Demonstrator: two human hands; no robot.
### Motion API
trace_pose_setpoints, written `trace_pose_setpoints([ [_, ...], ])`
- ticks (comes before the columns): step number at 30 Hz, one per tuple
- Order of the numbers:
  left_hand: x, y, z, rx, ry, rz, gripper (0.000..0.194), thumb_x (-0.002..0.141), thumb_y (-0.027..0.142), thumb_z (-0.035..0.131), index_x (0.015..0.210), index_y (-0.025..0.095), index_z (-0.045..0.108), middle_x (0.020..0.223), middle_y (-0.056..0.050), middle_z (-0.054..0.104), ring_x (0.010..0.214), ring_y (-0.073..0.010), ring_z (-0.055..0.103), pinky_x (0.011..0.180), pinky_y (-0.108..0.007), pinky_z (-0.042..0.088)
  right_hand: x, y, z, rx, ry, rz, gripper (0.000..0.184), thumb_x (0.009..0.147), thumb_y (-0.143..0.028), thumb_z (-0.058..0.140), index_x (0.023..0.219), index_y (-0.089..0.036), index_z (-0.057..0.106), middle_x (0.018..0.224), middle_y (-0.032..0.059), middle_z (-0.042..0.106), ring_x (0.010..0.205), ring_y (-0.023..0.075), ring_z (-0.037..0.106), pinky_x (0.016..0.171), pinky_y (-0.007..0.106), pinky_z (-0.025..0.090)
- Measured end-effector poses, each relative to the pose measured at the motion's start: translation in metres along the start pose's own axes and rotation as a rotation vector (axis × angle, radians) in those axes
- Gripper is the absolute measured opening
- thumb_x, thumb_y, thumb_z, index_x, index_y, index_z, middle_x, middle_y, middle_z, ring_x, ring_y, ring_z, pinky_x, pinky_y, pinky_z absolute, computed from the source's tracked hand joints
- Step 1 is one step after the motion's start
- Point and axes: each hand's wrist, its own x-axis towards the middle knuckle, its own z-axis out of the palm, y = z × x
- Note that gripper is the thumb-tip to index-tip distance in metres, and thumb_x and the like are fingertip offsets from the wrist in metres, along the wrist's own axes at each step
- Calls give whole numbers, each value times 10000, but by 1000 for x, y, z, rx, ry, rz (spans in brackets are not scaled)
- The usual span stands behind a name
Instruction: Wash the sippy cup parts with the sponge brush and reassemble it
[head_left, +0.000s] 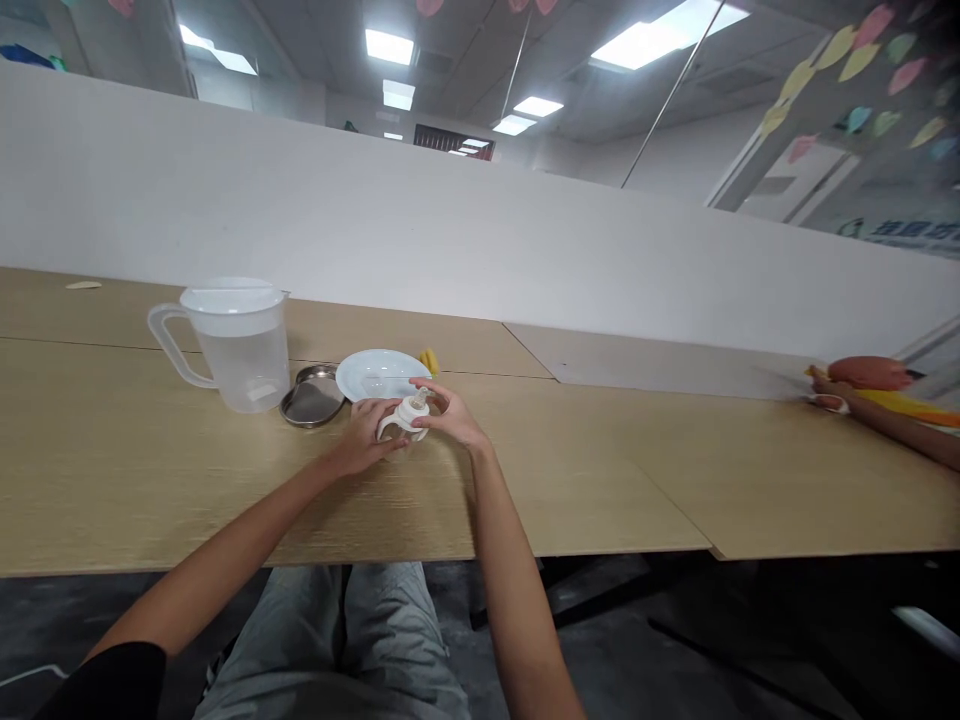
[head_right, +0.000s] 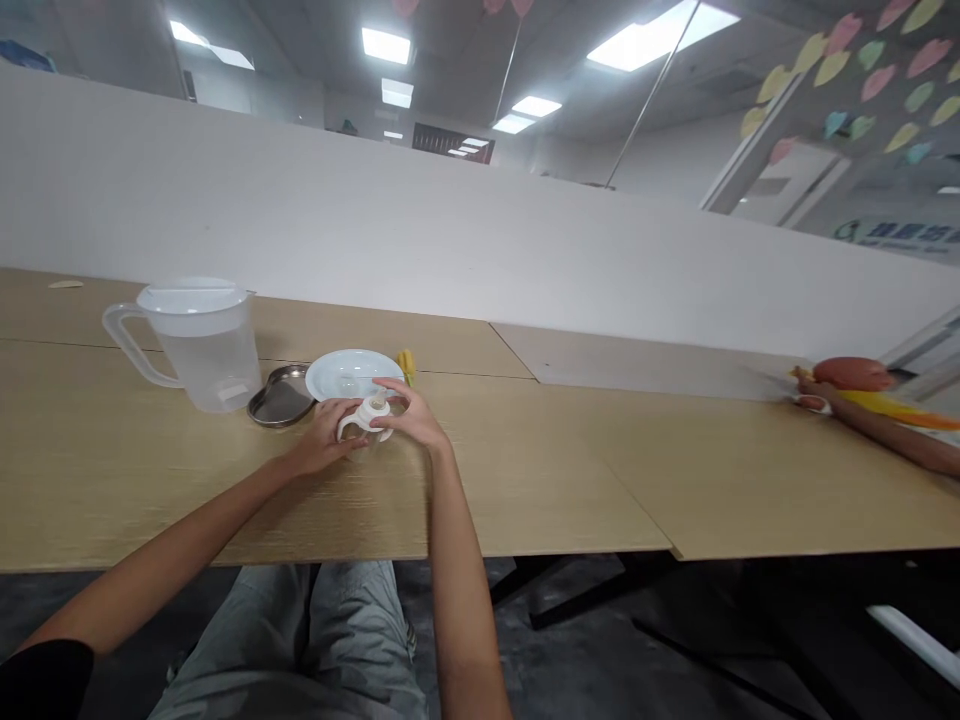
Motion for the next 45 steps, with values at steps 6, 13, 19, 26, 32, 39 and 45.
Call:
trace_pose_setpoints([
  [6,1,-2,0,37,-13,11,726,813,619,549,1374,179,413,1266,-130,566,1172,-294,475,1028,-458,278,6,13,-22,36,540,26,442,615,-428,775,982,-201,682,1029,74,678,997,199,593,891,348,484],
  [13,1,-5,4,91,-6,30,674,827,621,524,1340,187,471,1174,-110,599,1129,-274,487,1015,-443,277,-1,-9,11,19,-4,2,676,470,-332,872,1105,-238,660,1034,23,654,955,180,596,867,301,465],
  [19,1,-5,3,102,-15,-13,663,819,641,516,1320,207,504,1186,-110,582,1141,-283,461,1009,-446,283,-3,-14,12,56,138,53,462,514,-286,852,944,-223,695,903,-3,673,849,151,593,820,289,472],
  [26,0,-8,5,90,-9,-15,713,806,662,514,1324,172,512,1199,-133,573,1143,-296,451,1011,-450,280,1,-13,6,488,344,-28,462,522,-218,842,943,-251,653,925,-25,680,792,110,611,772,244,512],
  [32,0,-5,4,93,-11,-34,686,805,643,533,1340,214,505,1207,-125,572,1155,-298,443,1019,-456,277,3,-10,-5,758,528,-145,401,591,-253,808,942,-271,615,921,-49,653,757,78,597,826,242,534],
  [39,0,-8,7,110,-5,-23,711,804,647,531,1351,195,490,1222,-133,567,1162,-301,440,1021,-464,276,7,7,-15,662,660,-126,374,625,-345,786,926,-259,581,911,-30,640,893,103,606,945,276,527],
  [45,0,-6,6,120,-12,-5,695,812,631,535,1348,191,491,1219,-131,577,1157,-292,452,1018,-455,285,10,16,-15,576,687,-125,346,640,-365,757,906,-243,574,920,-7,654,939,123,614,949,290,529],
])
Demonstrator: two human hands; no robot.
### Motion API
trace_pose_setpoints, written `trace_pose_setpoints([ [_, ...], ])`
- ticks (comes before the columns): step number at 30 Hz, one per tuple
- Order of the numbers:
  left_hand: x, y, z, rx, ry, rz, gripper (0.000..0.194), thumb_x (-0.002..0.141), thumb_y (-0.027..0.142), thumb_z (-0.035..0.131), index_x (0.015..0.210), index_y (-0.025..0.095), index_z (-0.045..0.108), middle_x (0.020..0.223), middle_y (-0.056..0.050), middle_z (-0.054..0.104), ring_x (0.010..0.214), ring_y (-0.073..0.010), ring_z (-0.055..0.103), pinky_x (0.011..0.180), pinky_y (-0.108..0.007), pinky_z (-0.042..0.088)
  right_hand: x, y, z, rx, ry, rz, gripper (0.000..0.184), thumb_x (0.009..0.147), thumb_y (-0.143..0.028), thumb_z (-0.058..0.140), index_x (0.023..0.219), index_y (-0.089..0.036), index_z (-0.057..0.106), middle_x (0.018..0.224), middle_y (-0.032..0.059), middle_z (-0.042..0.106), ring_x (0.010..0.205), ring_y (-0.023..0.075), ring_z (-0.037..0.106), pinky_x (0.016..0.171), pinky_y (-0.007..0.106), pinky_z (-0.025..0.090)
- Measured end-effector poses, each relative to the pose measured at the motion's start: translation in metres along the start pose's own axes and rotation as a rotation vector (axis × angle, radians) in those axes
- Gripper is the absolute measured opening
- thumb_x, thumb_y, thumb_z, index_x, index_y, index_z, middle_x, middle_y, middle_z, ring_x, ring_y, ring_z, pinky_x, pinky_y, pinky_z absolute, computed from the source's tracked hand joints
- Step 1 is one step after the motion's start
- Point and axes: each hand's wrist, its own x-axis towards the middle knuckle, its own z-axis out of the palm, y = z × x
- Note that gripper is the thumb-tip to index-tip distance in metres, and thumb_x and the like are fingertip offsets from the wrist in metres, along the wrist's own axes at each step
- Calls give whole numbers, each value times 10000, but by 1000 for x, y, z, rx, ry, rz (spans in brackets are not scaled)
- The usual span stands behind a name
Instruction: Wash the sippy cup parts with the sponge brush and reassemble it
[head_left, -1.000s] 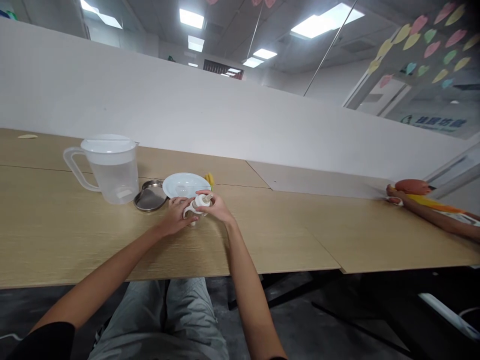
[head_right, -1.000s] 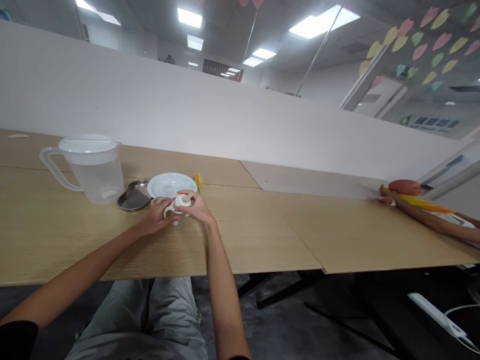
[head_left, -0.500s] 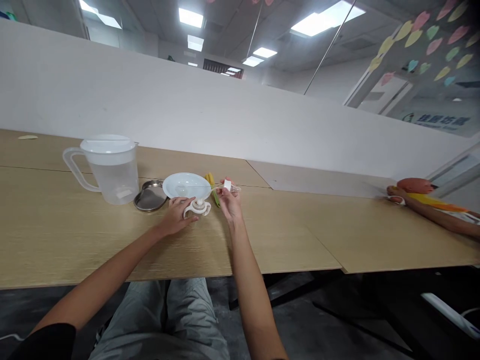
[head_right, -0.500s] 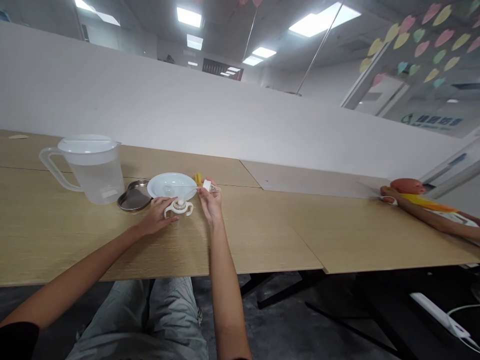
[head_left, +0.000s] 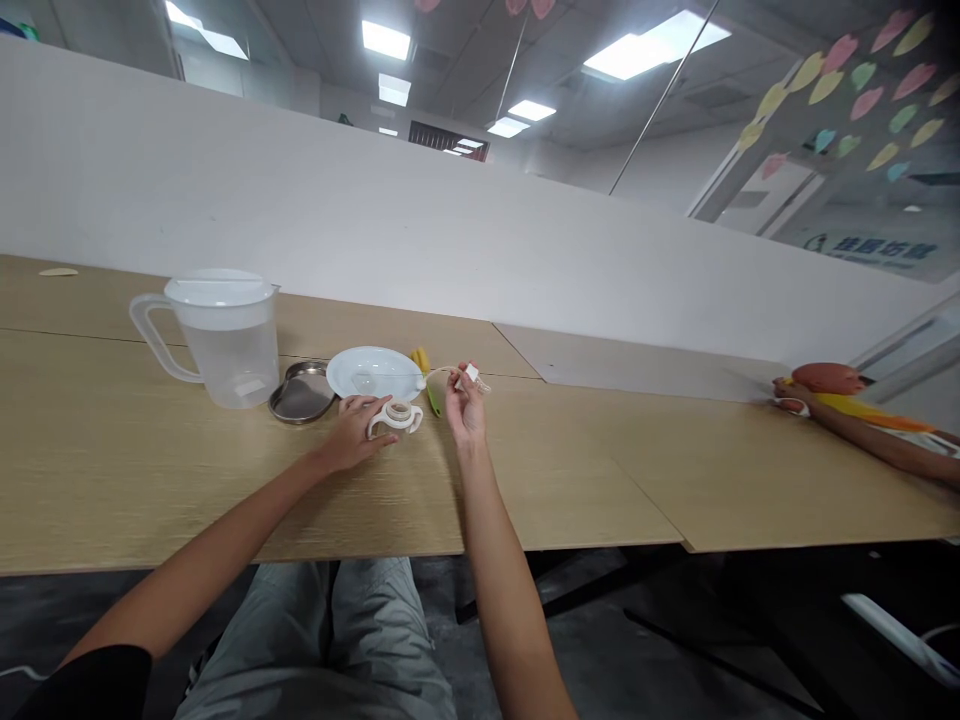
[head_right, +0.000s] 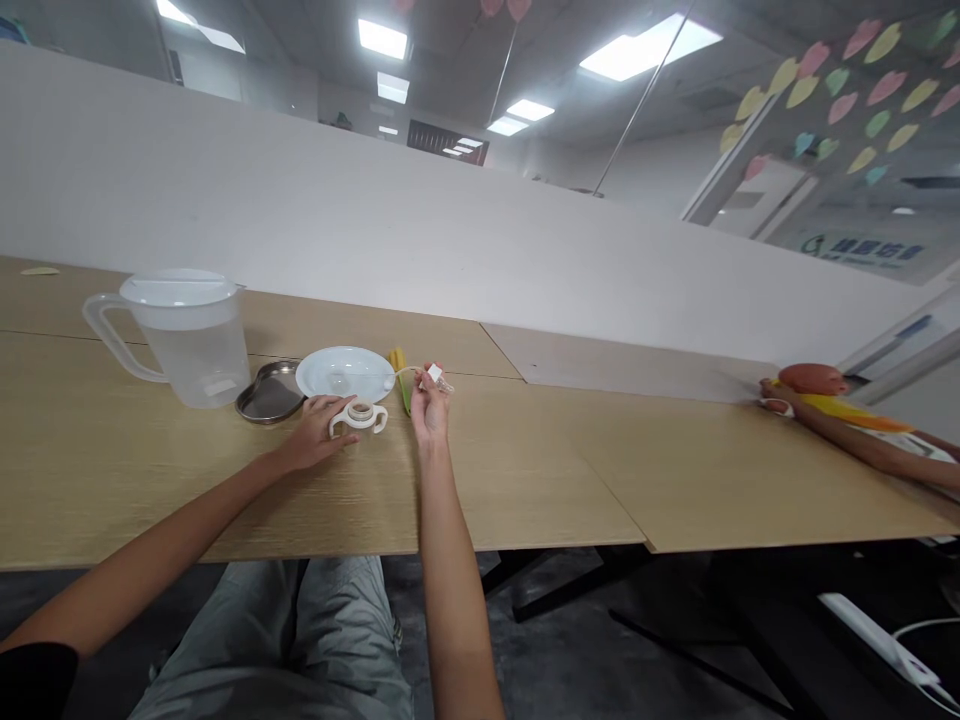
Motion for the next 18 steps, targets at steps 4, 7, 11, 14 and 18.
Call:
trace_pose_setpoints([
  [4,0,2,0,3,5,-6,681,809,618,551,1339,193,498,1211,-129,585,1145,-291,465,1013,-455,292,1,5,11,5,-15,49,358,603,-329,778,889,-231,587,926,6,665,903,143,628,933,334,532],
  [7,-1,1,3,-7,16,-1,665,810,594,570,1337,194,497,1210,-126,591,1145,-280,479,1019,-451,295,3,11,23,57,-30,111,423,523,-275,822,880,-226,600,908,4,681,855,147,642,917,344,530],
  [11,-1,-3,9,-8,22,29,672,812,577,579,1357,199,471,1212,-119,600,1162,-271,486,1040,-460,283,9,17,35,51,-95,137,439,521,-262,813,907,-226,606,893,-12,693,848,135,653,911,317,518],
  [14,-1,-4,11,7,27,28,685,804,581,588,1358,195,469,1226,-129,592,1176,-274,485,1045,-467,281,14,23,37,-29,-127,115,442,555,-294,795,942,-224,593,876,-11,691,812,137,652,866,320,526],
  [18,-2,0,9,14,24,16,680,799,566,603,1352,190,478,1220,-132,597,1171,-281,490,1039,-470,292,15,36,33,-151,-135,97,498,545,-318,797,980,-215,577,889,-2,684,802,142,646,818,319,529],
])
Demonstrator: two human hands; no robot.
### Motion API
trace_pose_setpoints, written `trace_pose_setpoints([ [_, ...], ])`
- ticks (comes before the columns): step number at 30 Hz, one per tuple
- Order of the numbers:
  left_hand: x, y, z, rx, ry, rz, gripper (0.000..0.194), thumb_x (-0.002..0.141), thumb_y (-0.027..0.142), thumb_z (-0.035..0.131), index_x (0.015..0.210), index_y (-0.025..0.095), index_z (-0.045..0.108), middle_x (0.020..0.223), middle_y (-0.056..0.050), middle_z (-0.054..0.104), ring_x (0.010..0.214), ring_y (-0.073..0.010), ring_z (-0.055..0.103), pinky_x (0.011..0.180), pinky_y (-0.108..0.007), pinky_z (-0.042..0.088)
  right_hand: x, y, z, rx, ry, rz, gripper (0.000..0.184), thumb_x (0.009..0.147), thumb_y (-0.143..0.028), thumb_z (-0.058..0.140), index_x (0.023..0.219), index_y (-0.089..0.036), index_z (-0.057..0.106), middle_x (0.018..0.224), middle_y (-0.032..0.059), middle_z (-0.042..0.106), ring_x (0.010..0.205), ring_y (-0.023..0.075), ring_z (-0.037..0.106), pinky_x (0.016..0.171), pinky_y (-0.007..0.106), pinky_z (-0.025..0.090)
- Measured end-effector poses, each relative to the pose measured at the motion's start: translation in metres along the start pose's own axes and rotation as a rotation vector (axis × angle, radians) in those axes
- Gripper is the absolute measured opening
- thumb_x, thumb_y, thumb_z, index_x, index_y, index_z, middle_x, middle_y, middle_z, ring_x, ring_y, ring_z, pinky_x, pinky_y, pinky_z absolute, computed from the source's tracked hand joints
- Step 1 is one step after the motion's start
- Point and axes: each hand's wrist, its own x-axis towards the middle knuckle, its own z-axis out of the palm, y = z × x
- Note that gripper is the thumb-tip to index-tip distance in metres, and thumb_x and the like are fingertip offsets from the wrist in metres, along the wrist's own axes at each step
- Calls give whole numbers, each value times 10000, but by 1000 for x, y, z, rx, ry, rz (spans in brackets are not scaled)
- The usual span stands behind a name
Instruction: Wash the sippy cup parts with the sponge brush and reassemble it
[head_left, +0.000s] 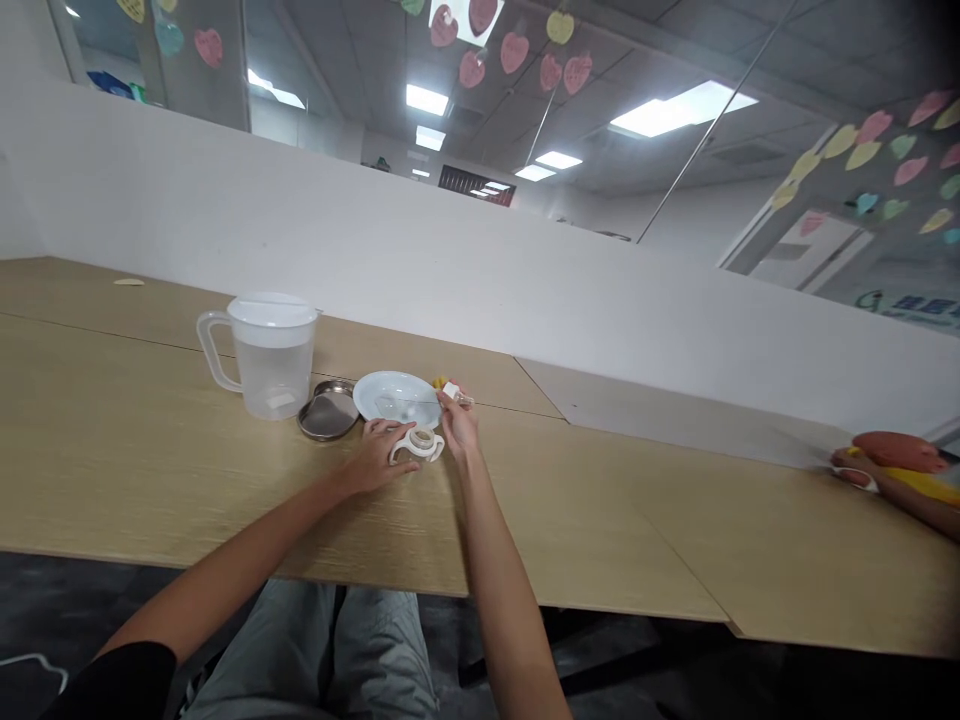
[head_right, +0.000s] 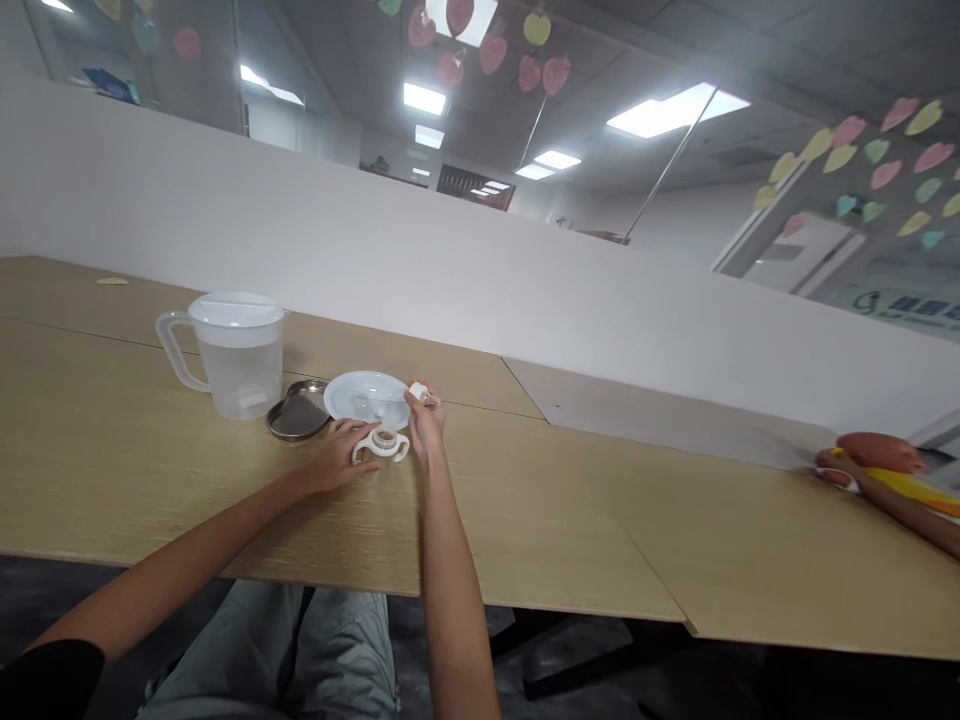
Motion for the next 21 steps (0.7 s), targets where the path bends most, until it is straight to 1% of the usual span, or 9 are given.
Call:
trace_pose_setpoints([
  [3,1,3,-2,-3,-11,0,672,804,561,595,1360,205,470,1230,-125,594,1173,-280,489,1041,-475,293,-2,7,-3,-168,57,8,547,510,-308,795,1002,-195,584,916,21,677,803,155,632,787,331,527],
  [5,1,3,-2,-11,-18,10,671,810,558,588,1369,212,459,1238,-122,591,1178,-279,486,1047,-477,286,-3,7,-5,-291,85,-11,548,505,-298,788,1003,-178,595,921,35,672,804,159,620,787,331,520],
  [8,1,3,-2,-11,-18,18,671,814,557,584,1376,216,451,1243,-119,592,1182,-279,483,1054,-477,270,-5,5,-6,-427,104,-93,509,529,-298,761,992,-165,597,951,50,665,835,164,611,815,332,510],
  [12,1,4,-3,4,-18,21,676,813,563,586,1366,194,462,1233,-127,594,1166,-279,488,1047,-464,267,-6,3,-6,-512,117,-189,468,563,-293,723,992,-169,584,994,56,657,872,168,606,842,331,496],
  [16,1,5,-5,0,-26,20,662,820,562,574,1370,212,460,1230,-116,594,1161,-277,489,1038,-455,277,-7,4,-9,-584,48,-202,457,570,-304,724,988,-178,588,977,41,656,840,164,595,817,318,488],
  [19,2,6,-6,0,-29,15,664,819,559,577,1374,216,454,1230,-117,594,1163,-278,488,1035,-453,279,-8,4,-13,-630,-16,-195,453,563,-320,744,966,-182,592,914,28,657,795,165,582,781,312,482],
  [21,2,6,-7,-3,-31,13,665,818,557,579,1372,211,456,1230,-121,593,1164,-280,487,1033,-451,280,-8,3,-16,-682,-33,-225,438,556,-324,756,943,-194,600,875,17,654,784,169,570,785,318,472],
])
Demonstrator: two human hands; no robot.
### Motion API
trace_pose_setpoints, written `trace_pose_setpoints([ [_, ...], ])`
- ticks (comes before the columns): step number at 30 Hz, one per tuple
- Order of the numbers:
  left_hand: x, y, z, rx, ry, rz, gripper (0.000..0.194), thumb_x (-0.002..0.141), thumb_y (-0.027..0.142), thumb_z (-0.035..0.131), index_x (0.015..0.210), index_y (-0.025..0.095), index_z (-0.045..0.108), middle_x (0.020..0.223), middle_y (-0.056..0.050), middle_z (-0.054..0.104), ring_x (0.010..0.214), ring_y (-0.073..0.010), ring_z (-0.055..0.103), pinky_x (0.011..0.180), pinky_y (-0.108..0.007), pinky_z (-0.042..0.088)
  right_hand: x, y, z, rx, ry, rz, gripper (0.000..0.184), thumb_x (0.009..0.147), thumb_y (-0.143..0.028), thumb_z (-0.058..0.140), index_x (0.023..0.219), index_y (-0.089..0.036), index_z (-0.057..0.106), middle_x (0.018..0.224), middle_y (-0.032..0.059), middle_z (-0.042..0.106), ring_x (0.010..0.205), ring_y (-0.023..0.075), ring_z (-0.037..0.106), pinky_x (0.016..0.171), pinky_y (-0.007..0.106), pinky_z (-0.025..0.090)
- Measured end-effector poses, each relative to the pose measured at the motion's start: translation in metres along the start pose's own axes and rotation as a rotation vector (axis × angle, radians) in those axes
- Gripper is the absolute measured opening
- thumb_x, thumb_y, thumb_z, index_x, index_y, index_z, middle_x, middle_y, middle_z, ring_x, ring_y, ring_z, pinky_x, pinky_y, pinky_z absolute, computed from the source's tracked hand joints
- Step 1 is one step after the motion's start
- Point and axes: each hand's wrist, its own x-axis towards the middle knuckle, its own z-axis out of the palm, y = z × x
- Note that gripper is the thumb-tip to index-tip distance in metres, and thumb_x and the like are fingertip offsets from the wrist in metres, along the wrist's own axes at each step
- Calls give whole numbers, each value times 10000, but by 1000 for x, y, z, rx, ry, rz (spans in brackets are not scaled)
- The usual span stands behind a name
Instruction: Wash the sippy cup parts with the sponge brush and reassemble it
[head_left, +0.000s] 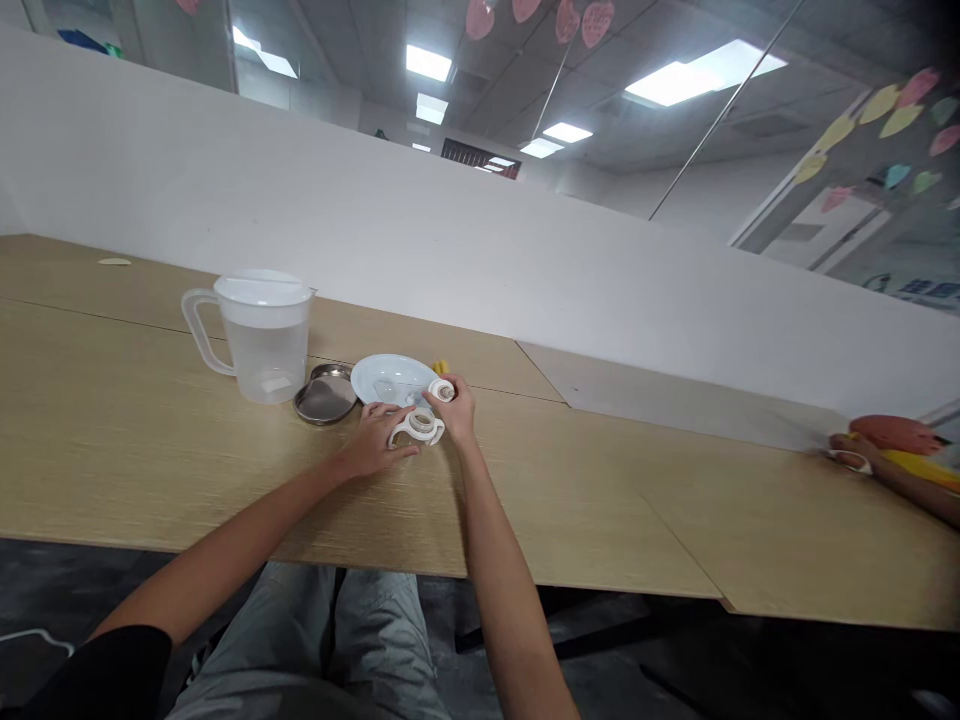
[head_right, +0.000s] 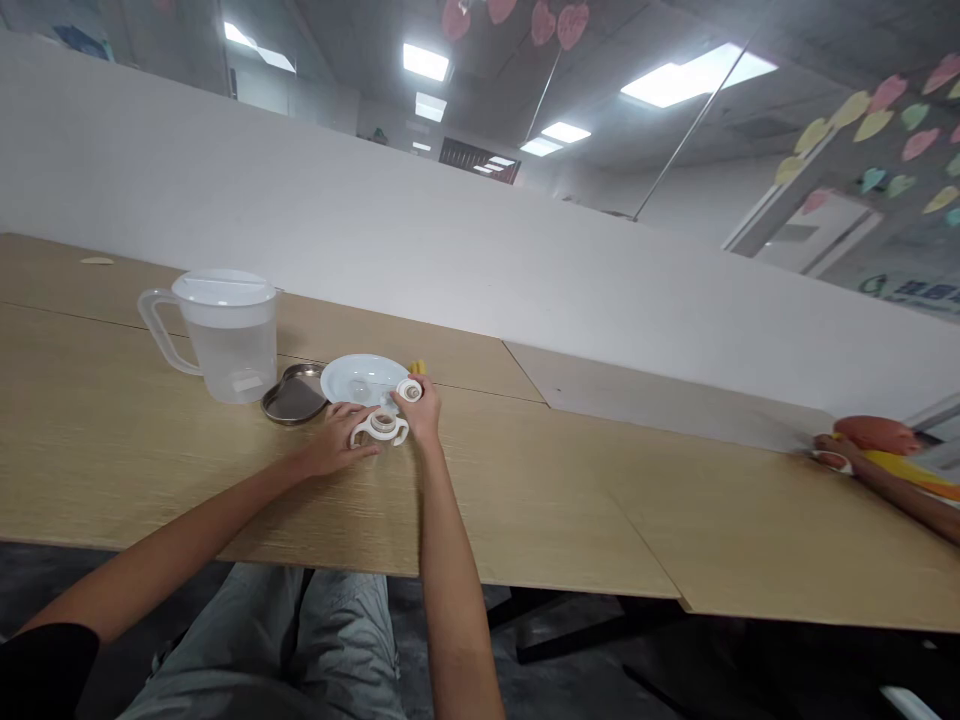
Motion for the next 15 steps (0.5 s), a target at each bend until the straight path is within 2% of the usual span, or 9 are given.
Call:
trace_pose_setpoints([
  [4,1,0,0,3,-3,-1,668,814,559,584,1367,206,460,1230,-122,595,1157,-283,491,1032,-452,274,-2,-1,-6,-97,-4,-85,391,558,-310,766,912,-220,627,868,11,652,843,193,561,863,353,447],
  [8,1,-2,0,31,-8,15,656,826,573,560,1360,205,464,1222,-112,601,1149,-277,492,1029,-440,273,-2,-1,-8,-180,-41,-67,404,568,-309,779,937,-220,643,958,32,657,960,225,541,967,400,402],
  [11,1,-3,0,47,-12,27,648,837,586,535,1357,205,465,1240,-110,592,1156,-275,487,1030,-430,275,-2,1,-6,-120,-93,-54,433,592,-299,774,994,-217,637,1027,42,651,988,220,551,986,400,398],
  [15,1,-4,-1,46,-27,24,675,836,596,529,1383,212,435,1262,-111,579,1174,-285,476,1032,-441,277,-1,1,-5,-8,-96,-123,424,586,-257,781,989,-217,656,1112,61,609,1068,210,542,1013,368,386],
])
